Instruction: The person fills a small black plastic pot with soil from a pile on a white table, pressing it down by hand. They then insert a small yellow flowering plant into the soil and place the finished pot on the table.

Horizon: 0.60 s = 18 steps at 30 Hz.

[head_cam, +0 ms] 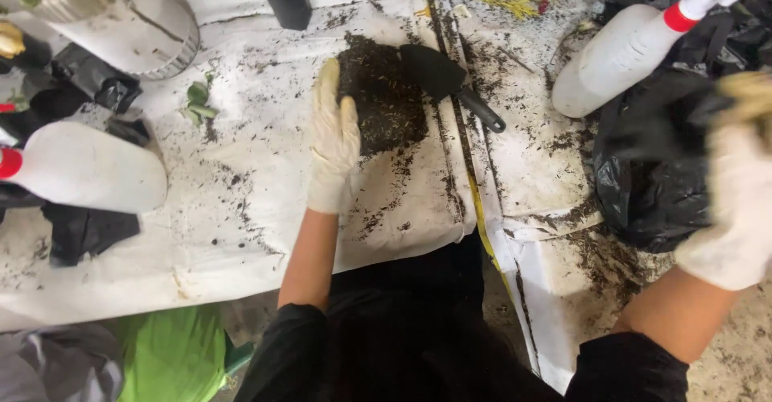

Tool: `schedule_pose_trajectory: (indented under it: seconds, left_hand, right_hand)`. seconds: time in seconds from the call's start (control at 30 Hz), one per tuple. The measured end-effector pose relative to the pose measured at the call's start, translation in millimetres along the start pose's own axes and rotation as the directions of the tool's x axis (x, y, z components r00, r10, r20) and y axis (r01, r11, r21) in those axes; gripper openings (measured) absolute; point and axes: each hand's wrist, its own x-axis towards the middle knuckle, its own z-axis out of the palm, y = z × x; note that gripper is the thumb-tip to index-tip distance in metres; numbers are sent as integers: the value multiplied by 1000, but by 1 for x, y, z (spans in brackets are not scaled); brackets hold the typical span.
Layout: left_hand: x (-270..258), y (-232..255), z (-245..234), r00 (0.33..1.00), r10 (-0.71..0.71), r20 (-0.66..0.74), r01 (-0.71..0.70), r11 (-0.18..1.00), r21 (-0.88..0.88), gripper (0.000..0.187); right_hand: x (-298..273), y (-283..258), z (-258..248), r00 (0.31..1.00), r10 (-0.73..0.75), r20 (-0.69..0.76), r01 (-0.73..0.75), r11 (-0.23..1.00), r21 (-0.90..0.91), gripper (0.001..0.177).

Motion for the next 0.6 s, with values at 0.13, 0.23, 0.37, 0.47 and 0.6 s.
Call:
schedule_pose_trajectory:
  seconds: [0.13, 0.23, 0.37, 0.47, 0.6]
  left_hand:
    - [-25, 42, -5, 983, 183, 15, -184, 982, 32, 58]
    - [-54, 76, -1, 915, 388, 113, -401, 908, 122, 52]
    - [-61, 131, -7, 847, 473, 244, -532, 750, 394, 45]
    - [-68, 121, -4, 870, 460, 180, -486, 731, 479, 37]
    - [-60, 108, -13, 832, 546, 92, -517, 706, 484, 37]
  right_hand:
    - [-13, -73, 109, 980, -17, 199, 75, 956, -285, 35]
    - [-18, -88, 168, 928, 111, 354, 69, 885, -460, 41]
    - [-14, -73, 219, 881, -44, 471, 257, 880, -400, 51]
    - [-26, -106, 229, 881, -44, 472, 245, 894, -374, 53]
    - [-27, -84, 231, 880, -120, 460, 233, 952, -197, 45]
